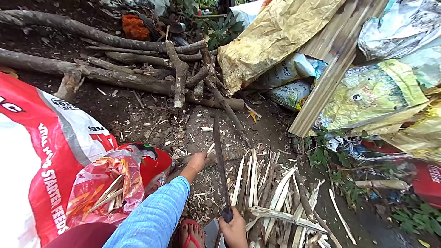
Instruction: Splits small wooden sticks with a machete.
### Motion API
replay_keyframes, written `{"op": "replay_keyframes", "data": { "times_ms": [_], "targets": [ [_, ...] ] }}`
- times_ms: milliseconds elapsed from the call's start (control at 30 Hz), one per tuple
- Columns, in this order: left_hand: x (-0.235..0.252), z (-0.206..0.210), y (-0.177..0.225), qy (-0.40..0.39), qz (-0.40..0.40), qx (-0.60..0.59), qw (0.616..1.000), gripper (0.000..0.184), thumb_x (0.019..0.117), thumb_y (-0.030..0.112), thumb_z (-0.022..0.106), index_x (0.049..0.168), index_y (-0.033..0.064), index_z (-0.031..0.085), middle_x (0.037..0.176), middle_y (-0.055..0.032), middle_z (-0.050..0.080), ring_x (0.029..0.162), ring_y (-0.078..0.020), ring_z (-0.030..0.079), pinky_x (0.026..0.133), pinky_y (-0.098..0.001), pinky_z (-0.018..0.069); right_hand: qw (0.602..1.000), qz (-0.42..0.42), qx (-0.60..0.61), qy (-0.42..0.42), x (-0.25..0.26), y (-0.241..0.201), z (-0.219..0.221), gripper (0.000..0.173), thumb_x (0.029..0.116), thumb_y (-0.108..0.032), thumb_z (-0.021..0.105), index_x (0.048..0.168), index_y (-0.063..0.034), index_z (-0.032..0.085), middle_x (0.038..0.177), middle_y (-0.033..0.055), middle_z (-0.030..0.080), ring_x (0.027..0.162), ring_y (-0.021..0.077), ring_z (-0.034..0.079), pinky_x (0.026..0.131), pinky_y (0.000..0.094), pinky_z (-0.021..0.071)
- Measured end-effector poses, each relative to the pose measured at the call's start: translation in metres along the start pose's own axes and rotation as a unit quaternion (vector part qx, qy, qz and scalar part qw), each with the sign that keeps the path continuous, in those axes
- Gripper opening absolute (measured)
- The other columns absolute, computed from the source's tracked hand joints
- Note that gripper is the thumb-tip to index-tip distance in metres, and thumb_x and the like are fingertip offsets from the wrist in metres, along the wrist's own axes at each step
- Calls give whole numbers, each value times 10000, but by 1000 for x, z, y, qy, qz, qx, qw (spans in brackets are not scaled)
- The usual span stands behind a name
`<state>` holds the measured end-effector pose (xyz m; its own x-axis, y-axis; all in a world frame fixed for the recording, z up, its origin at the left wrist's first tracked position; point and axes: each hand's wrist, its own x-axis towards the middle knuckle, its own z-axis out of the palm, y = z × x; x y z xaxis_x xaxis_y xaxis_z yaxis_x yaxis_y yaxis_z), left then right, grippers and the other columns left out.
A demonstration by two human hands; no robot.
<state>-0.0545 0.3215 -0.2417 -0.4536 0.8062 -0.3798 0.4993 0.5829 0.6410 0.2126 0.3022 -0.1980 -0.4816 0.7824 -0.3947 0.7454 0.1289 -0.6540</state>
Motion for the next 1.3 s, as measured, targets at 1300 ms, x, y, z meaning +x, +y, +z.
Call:
{"op": "replay_keyframes", "data": {
  "times_ms": [1300],
  "targets": [
    [7,-4,4,-12,25,-2,1000,321,1081,157,496,1272,-65,630,1312,-277,637,1273,-416,601,1101,-563,438,998,41,-27,-33,31,-11,-1,351,832,-71,732,1156,38,652,831,157,658,737,264,644,724,474,537]
  ]
}}
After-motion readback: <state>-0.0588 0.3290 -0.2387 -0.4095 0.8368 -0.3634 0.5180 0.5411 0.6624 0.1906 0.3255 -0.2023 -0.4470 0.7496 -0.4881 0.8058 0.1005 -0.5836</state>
